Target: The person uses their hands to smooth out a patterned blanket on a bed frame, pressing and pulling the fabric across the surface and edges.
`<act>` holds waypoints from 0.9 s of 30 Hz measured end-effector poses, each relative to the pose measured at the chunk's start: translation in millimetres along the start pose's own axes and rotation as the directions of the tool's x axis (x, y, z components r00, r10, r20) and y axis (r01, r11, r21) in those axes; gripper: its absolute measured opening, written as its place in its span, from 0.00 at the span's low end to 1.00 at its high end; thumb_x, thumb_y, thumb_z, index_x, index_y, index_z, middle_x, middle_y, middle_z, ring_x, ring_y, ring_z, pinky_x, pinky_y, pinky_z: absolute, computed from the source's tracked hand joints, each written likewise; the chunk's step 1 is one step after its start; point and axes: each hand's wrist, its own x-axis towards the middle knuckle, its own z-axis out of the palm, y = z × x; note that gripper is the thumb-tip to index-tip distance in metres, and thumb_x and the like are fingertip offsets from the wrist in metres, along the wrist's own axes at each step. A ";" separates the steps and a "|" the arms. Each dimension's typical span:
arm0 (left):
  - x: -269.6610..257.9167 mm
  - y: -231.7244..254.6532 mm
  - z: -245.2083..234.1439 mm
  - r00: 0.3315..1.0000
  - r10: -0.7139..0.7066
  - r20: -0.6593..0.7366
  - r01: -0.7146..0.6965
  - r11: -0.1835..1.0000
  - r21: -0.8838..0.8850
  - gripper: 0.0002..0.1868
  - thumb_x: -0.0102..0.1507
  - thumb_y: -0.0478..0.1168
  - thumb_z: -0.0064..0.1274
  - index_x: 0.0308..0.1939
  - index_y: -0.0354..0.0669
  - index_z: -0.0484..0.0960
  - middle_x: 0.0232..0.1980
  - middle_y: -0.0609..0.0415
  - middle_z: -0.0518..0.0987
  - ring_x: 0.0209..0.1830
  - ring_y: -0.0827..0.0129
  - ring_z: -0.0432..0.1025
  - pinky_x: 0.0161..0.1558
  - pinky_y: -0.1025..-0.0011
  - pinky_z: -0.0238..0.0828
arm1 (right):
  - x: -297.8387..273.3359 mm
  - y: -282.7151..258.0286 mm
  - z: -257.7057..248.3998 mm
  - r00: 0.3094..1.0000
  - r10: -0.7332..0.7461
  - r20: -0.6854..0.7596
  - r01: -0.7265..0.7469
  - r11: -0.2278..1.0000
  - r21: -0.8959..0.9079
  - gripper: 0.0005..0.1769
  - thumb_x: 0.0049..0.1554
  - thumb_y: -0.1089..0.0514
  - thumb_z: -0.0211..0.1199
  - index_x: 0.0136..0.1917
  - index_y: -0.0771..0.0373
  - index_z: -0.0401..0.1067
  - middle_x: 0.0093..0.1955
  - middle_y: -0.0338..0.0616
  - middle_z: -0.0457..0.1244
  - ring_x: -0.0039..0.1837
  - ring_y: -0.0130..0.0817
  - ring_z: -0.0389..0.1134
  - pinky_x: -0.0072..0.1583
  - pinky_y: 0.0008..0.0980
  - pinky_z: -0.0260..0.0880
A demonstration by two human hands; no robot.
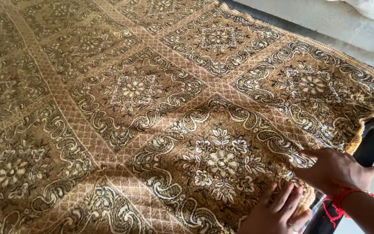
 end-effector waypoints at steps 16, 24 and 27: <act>-51.0 -30.8 -79.8 0.863 -0.438 0.252 0.471 0.878 -0.085 0.37 0.74 0.58 0.13 0.80 0.40 0.50 0.86 0.47 0.46 0.86 0.53 0.36 0.80 0.52 0.22 | 2.7 -5.9 -16.1 0.977 0.063 0.203 -0.076 0.995 0.057 0.43 0.54 0.22 0.58 0.77 0.36 0.65 0.30 0.38 0.71 0.31 0.28 0.76 0.48 0.26 0.78; -49.2 -33.3 -87.1 0.879 -0.412 0.239 0.430 0.902 -0.026 0.36 0.74 0.58 0.21 0.80 0.41 0.53 0.85 0.47 0.47 0.86 0.53 0.38 0.80 0.52 0.26 | 8.0 3.7 -3.4 0.996 -0.011 0.087 0.001 0.993 0.114 0.42 0.51 0.22 0.60 0.73 0.40 0.71 0.32 0.41 0.72 0.31 0.33 0.75 0.55 0.27 0.78; -42.7 -35.3 -90.0 0.866 -0.430 0.256 0.466 0.879 -0.099 0.36 0.72 0.57 0.26 0.79 0.41 0.55 0.85 0.47 0.49 0.86 0.54 0.40 0.80 0.52 0.29 | 9.4 2.2 -6.7 0.984 0.035 0.173 -0.057 0.990 0.127 0.43 0.51 0.23 0.60 0.75 0.40 0.68 0.32 0.43 0.71 0.33 0.33 0.76 0.54 0.33 0.82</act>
